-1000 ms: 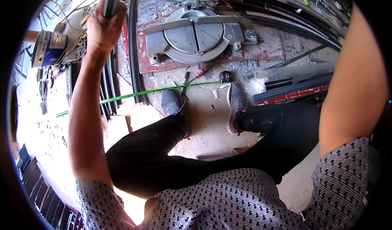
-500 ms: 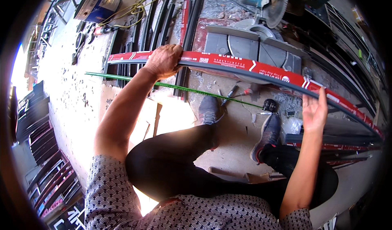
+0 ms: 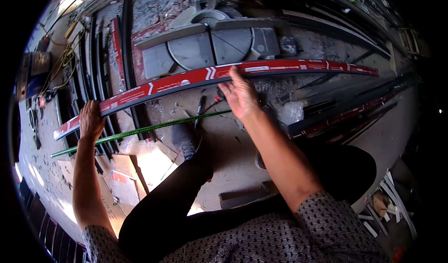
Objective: The person measures a long red and black profile with a tape measure and marks it with a marker. They then place the profile on a miter saw, align it, and cut it. The person repeats this process for another profile.
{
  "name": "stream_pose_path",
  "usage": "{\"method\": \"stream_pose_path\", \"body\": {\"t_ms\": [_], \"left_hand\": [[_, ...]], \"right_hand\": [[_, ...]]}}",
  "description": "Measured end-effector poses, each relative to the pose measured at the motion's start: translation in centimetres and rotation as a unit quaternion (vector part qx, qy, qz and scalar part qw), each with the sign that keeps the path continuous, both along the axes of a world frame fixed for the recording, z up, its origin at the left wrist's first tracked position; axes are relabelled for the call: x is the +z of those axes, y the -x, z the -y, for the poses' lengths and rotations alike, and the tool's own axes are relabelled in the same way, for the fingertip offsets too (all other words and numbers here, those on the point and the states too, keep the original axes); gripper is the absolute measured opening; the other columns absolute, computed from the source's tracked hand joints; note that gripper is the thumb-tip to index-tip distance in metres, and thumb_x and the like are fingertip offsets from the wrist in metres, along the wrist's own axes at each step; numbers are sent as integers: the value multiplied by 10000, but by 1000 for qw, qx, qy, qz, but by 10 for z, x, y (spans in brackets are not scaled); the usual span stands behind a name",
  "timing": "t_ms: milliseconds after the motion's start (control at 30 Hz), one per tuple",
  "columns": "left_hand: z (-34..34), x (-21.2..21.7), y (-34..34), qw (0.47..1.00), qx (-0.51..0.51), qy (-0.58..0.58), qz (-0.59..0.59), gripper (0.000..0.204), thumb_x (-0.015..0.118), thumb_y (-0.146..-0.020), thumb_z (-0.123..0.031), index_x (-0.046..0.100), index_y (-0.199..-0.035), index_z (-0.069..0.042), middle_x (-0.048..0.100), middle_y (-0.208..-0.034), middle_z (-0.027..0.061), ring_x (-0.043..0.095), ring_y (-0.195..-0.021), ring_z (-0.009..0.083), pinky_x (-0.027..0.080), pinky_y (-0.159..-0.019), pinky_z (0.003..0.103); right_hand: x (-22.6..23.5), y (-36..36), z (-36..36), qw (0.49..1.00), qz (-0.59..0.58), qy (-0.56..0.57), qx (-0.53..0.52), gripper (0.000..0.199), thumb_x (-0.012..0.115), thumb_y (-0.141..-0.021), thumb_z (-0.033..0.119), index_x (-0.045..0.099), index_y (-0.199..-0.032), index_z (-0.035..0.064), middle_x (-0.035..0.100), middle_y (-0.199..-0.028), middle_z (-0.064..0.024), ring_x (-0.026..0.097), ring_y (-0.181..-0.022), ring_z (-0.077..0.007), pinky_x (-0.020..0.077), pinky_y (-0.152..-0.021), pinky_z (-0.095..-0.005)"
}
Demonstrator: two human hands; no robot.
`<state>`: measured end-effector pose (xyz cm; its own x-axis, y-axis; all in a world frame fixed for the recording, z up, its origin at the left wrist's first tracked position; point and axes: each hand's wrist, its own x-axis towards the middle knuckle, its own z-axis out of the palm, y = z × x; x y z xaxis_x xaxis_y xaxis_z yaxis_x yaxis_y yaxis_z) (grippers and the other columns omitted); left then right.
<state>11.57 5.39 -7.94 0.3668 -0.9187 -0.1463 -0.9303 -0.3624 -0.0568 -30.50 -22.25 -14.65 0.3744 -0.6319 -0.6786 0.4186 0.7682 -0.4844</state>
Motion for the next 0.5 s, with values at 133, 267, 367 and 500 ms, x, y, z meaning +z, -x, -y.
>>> {"method": "stream_pose_path", "body": {"t_ms": [133,267,367,500], "left_hand": [[5,-11,-9,1000,18,-4,-15,312,742,-792,-50,525,-1017,-51,577,-965,173,589,-1001,399,454,-955,496],[39,-17,22,999,-28,21,-28,364,760,-785,-64,552,-1083,-36,575,-987,177,586,-1014,398,452,-969,488],[63,-25,46,997,-50,41,-38,364,778,-780,-72,528,-1044,-46,585,-983,160,594,-1002,385,452,-933,490],[72,-34,48,998,-47,41,-24,326,763,-800,-57,521,-1018,-57,589,-961,154,601,-973,381,451,-893,491]], "right_hand": [[-4,-32,-11,999,28,10,16,338,845,-928,331,673,-1190,203,688,-1186,36,610,-1180,-158,445,-1074,-431],[-17,-71,-32,999,47,-13,22,326,835,-936,360,665,-1153,186,678,-1143,35,618,-1131,-140,471,-1043,-412],[-23,-97,-49,997,62,-20,38,358,826,-944,379,652,-1175,169,659,-1139,37,603,-1133,-141,470,-1052,-411],[-31,-121,-57,993,93,-49,49,300,825,-945,341,666,-1160,204,661,-1179,47,603,-1185,-144,456,-1084,-384]]}}
